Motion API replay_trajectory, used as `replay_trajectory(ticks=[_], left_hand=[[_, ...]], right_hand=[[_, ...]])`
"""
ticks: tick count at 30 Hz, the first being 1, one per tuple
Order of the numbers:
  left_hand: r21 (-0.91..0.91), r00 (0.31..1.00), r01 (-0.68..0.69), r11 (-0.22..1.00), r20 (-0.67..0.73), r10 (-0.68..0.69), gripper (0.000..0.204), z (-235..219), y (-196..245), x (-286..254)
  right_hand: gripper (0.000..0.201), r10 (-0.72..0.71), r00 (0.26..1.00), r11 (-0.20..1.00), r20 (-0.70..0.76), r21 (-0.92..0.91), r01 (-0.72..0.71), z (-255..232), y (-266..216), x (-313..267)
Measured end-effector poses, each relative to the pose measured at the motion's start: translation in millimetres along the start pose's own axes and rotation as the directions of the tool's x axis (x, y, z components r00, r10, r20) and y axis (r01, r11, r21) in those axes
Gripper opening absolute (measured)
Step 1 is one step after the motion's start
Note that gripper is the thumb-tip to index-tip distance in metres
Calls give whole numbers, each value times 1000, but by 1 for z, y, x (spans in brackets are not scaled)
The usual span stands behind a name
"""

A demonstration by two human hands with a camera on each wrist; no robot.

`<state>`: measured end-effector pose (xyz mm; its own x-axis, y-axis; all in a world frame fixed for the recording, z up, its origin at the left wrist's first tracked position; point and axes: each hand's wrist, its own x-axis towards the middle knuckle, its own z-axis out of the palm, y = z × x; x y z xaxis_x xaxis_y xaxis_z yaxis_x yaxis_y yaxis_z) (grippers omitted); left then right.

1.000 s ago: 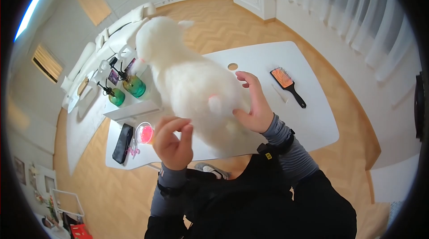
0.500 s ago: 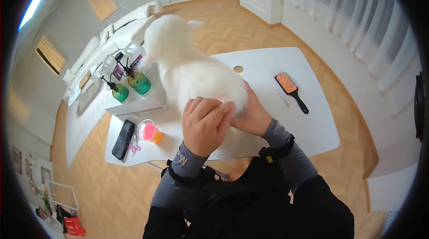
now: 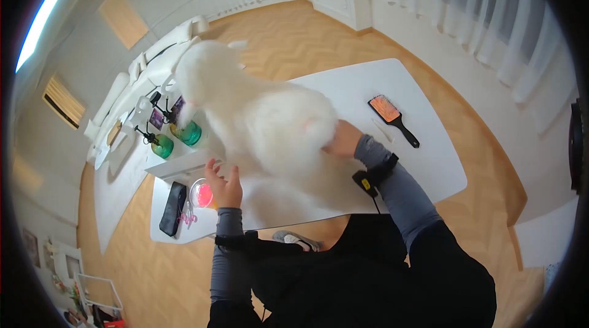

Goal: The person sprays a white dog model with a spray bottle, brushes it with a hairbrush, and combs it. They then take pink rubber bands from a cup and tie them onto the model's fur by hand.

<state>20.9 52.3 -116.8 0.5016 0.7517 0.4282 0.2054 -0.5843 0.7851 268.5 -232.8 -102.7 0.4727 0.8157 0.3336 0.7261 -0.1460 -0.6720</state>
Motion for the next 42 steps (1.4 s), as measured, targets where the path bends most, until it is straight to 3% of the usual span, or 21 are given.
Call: replay_trajectory(ticks=[3,5,6,7,8,9,11,12,13,14,16,19,20,22,27,29,32,36,38,40,42], left_hand=[[87,995,-95,992,-1,95,77,15,-34,11],[69,993,-116,991,33,114,79,27,-37,13],[57,990,-128,990,60,125,81,31,-35,13],[52,990,-130,990,62,127,81,35,-33,15],[-148,986,-53,988,151,75,74,38,-30,17],[-334,968,46,941,247,41,68,42,-28,18],[-374,958,70,925,283,41,59,52,-37,22],[-405,948,95,909,316,42,50,55,-42,22],[-407,949,98,908,313,38,50,57,-48,20],[-397,958,148,906,285,-31,44,56,-44,16],[-392,964,199,898,243,-108,39,53,-36,11],[-466,960,219,857,260,-104,42,49,-31,3],[-459,956,221,861,275,-100,43,49,-33,4],[-448,956,224,865,273,-106,44,48,-35,4],[-371,967,161,915,244,-71,47,48,-34,0],[-354,971,145,924,229,-65,47,47,-31,-2],[-305,970,133,943,236,-61,48,38,-9,-4],[-287,951,114,951,309,-21,44,40,-9,-9],[-342,948,64,938,315,50,37,47,-26,-11],[-403,936,10,915,325,133,30,45,-37,-10],[-406,804,402,821,585,-104,21,37,-44,-11]], right_hand=[[33,-97,995,994,27,-57,98,-14,36,17],[29,35,989,998,147,-51,-28,-21,54,30],[27,-4,923,867,385,-459,195,-32,38,36],[26,77,802,546,593,-698,463,-38,27,40],[26,83,803,543,591,-702,461,-37,30,45],[23,148,823,542,549,-741,397,-36,33,49],[21,216,834,534,507,-777,334,-34,34,53],[24,286,943,709,172,-700,-88,-32,33,54],[27,427,891,785,-153,-426,-450,-31,30,55],[27,422,894,786,-148,-431,-443,-29,34,54],[40,120,886,968,-449,-146,-204,-27,48,48],[57,322,810,947,-490,154,-283,-27,48,30],[57,311,821,950,-479,151,-272,-27,49,24],[71,275,949,878,-152,442,-184,-20,50,14],[90,-16,999,991,28,132,12,-9,-6,2],[83,159,982,985,-98,-58,-165,12,8,10],[75,243,954,967,-173,-26,-251,18,1,14],[67,198,947,975,-251,-48,-217,29,26,13],[69,147,868,978,-473,-62,-200,34,36,11],[72,182,834,967,-522,-58,-247,42,52,13],[75,215,782,949,-585,-63,-309,48,71,11]])
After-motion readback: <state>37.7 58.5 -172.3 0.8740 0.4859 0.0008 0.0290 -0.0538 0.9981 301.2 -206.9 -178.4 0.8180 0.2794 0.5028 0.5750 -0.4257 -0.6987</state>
